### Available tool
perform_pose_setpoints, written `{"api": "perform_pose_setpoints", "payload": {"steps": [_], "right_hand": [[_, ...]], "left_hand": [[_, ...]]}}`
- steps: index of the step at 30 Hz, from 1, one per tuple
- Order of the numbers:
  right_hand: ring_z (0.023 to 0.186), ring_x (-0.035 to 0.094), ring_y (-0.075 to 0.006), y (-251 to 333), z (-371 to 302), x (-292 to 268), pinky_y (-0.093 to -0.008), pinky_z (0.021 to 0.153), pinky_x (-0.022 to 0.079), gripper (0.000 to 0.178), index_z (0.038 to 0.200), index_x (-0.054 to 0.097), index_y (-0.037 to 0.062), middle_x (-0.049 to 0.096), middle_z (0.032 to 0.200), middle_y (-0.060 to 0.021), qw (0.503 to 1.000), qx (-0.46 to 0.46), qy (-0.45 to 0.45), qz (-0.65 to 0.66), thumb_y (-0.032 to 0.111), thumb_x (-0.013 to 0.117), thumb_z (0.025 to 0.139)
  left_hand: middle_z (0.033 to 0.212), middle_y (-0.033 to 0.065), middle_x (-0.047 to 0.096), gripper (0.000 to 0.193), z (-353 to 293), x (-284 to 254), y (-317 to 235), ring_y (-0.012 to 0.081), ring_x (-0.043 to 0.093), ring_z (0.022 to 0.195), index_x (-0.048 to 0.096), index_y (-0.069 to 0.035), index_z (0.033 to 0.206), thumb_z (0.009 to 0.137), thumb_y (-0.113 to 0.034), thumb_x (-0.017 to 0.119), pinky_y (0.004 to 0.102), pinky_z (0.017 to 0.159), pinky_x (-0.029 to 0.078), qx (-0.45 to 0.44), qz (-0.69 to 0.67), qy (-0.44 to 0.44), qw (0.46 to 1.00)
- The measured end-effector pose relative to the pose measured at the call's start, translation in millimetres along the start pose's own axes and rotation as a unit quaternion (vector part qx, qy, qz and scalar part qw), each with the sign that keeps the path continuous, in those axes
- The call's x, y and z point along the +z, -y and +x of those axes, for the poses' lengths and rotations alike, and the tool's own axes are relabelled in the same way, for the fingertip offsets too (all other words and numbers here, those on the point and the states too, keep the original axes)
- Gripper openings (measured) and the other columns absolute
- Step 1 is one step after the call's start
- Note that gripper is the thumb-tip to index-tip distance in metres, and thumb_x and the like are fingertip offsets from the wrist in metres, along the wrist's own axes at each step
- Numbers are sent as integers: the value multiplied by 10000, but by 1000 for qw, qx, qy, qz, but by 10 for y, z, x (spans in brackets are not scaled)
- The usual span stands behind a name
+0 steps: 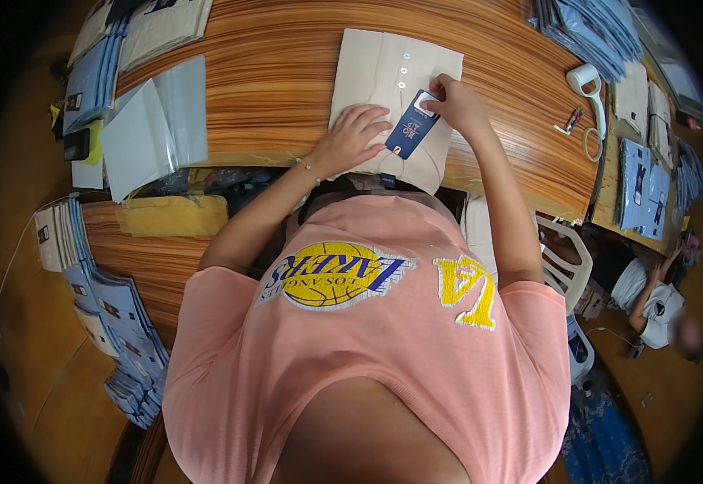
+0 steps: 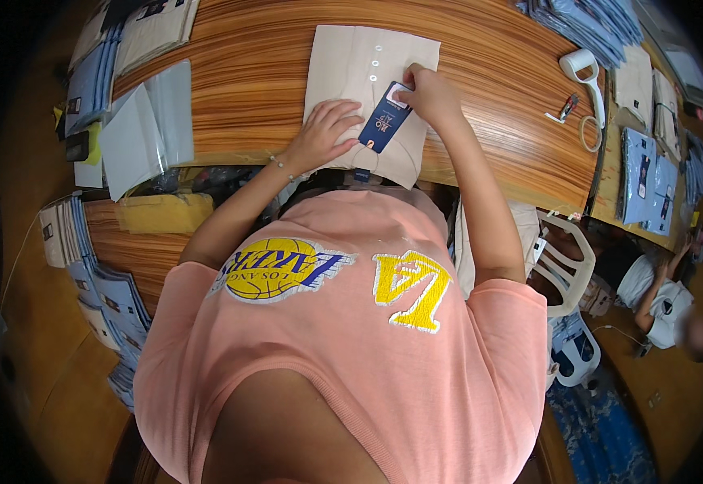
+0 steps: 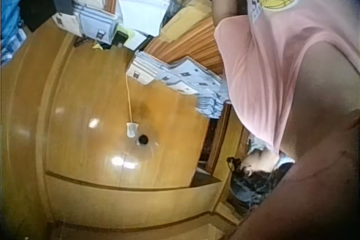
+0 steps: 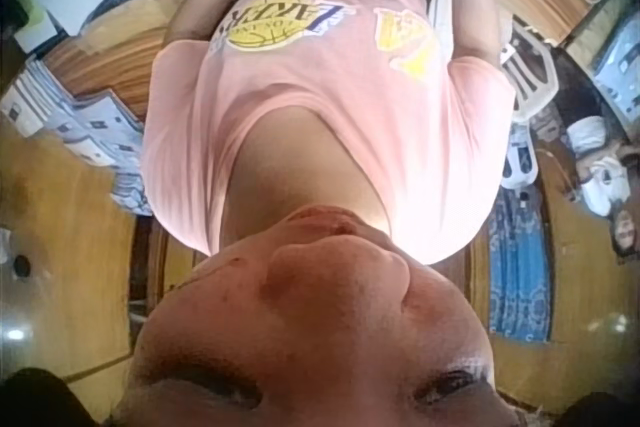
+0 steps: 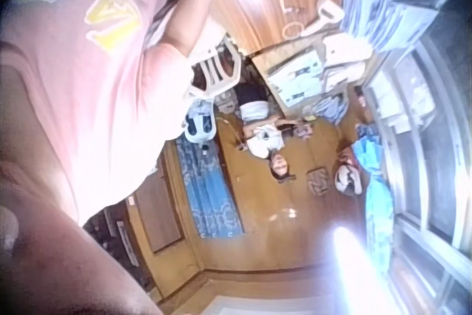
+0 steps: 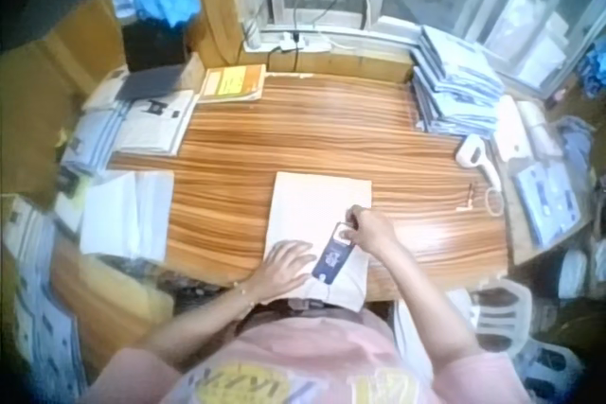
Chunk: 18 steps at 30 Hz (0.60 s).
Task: The person folds a beige shirt on a wooden table, places it into a clear plastic bag, and seals it. They repeat this process with another shirt, smoothing the fabric and folding it neatly before packaging.
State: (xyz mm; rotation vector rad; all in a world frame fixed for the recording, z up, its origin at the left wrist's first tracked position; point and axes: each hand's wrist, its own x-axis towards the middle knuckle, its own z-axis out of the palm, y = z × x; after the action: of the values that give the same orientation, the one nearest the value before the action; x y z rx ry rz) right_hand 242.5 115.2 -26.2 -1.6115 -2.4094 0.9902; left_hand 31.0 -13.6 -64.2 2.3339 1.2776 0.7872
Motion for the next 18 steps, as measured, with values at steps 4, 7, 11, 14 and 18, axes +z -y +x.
{"api": "perform_pose_setpoints", "payload": {"steps": [4,7,11,14,18], "right_hand": [[692,543,-111,-121,73,6,-255,639,437,233,902,583,7,581,719,-28,989,-17,54,137,115,729,757],[707,540,-95,-205,275,-101,-235,653,440,163,905,593,14,589,757,-2,976,-46,-13,211,45,693,780],[704,540,-95,-269,504,-46,-225,676,453,166,928,604,0,604,779,-4,974,-61,-46,212,39,684,788],[697,547,-97,-271,522,-2,-234,664,457,189,942,630,-3,620,786,-17,976,-65,-59,197,68,698,781],[711,569,-157,-148,478,5,-276,678,467,231,962,659,21,637,805,-70,985,-66,-93,129,103,714,752]], "left_hand": [[1263,114,462,394,3,-6,4,295,406,1197,526,-63,1145,799,-205,653,414,1018,314,5,-2,-2,1000],[1262,120,462,432,-7,16,19,295,408,1197,493,-59,1182,805,-201,647,411,1016,318,2,-18,-14,1000],[1283,130,443,457,-27,71,67,308,399,1205,472,-98,1228,814,-201,635,431,1018,311,21,-25,-20,999],[1308,124,425,454,-34,48,69,303,371,1235,508,-188,1248,815,-257,628,486,1031,277,50,15,-8,999],[1384,97,370,450,-55,14,9,292,299,1301,534,-316,1263,822,-380,594,551,1055,199,76,81,48,993]]}}
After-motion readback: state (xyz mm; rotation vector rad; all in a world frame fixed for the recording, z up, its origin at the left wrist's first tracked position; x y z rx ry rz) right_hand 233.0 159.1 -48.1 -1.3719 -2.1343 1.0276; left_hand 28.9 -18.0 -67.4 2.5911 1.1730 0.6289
